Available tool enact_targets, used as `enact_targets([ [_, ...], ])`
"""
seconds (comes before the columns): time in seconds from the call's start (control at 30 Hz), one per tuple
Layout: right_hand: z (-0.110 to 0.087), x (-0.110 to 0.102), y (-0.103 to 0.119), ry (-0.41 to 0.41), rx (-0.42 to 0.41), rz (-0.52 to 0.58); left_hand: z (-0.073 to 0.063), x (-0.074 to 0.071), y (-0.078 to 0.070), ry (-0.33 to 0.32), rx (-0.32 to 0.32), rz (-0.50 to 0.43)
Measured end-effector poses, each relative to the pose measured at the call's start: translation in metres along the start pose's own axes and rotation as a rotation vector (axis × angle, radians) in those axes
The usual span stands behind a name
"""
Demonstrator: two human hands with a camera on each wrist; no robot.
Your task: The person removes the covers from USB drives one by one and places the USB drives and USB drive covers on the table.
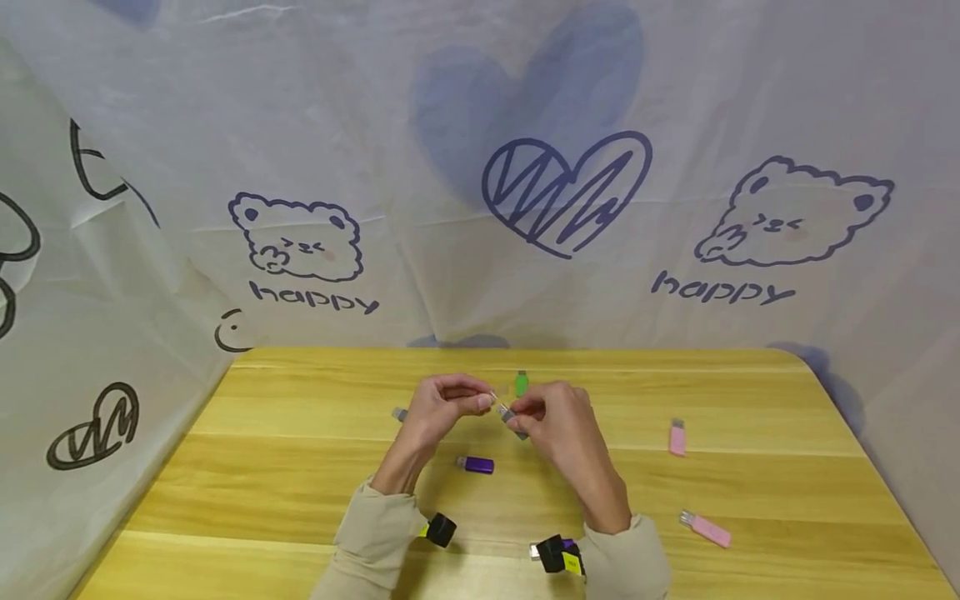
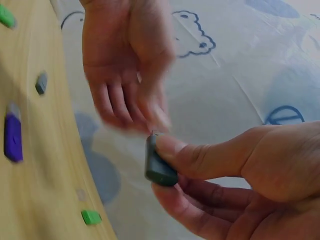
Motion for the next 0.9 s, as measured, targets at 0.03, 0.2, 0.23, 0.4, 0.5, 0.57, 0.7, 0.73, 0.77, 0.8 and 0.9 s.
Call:
enact_targets([
  [0.03,-0.001,-0.002,-0.001,0.005,0.01,-0.001,-0.002,-0.006,0.0,-0.042,0.01,-0.006],
  [0.2,-0.007,-0.014,-0.01,-0.012,0.033,-0.005,-0.009,-0.027,-0.003,-0.135,0.06,-0.028],
  [0.23,-0.007,-0.016,-0.012,-0.015,0.024,-0.007,-0.008,-0.027,-0.004,-0.109,0.063,-0.027],
  [0.4,-0.005,-0.018,-0.02,-0.034,0.001,-0.008,-0.002,-0.021,-0.006,-0.014,0.085,0.002],
  [0.5,-0.003,-0.021,-0.027,-0.075,0.002,0.0,-0.001,-0.019,-0.005,-0.023,0.087,0.024],
  [0.57,-0.002,-0.023,-0.033,-0.102,0.009,0.018,-0.001,-0.02,-0.004,-0.034,0.082,0.039],
  [0.7,0.001,-0.029,-0.047,-0.131,0.047,0.058,-0.001,-0.023,-0.001,-0.04,0.064,0.052],
  [0.73,0.002,-0.03,-0.05,-0.132,0.058,0.067,-0.001,-0.023,0.0,-0.039,0.061,0.053],
  [0.77,0.004,-0.031,-0.054,-0.131,0.069,0.073,-0.001,-0.024,0.0,-0.038,0.061,0.057],
  [0.8,0.006,-0.032,-0.057,-0.13,0.078,0.079,-0.001,-0.024,0.0,-0.038,0.059,0.057],
  [0.9,0.018,-0.034,-0.066,-0.113,0.094,0.091,-0.001,-0.025,0.0,-0.043,0.053,0.072],
])
Point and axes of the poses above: each hand's wrist, its own z-axis towards the middle knuckle, its own x-axis out of the palm, y = z × x, the point moved 3 cm from there along z, towards the middle knuckle, and after that the axes turned 14 degrees about y, right-handed, at the moved point
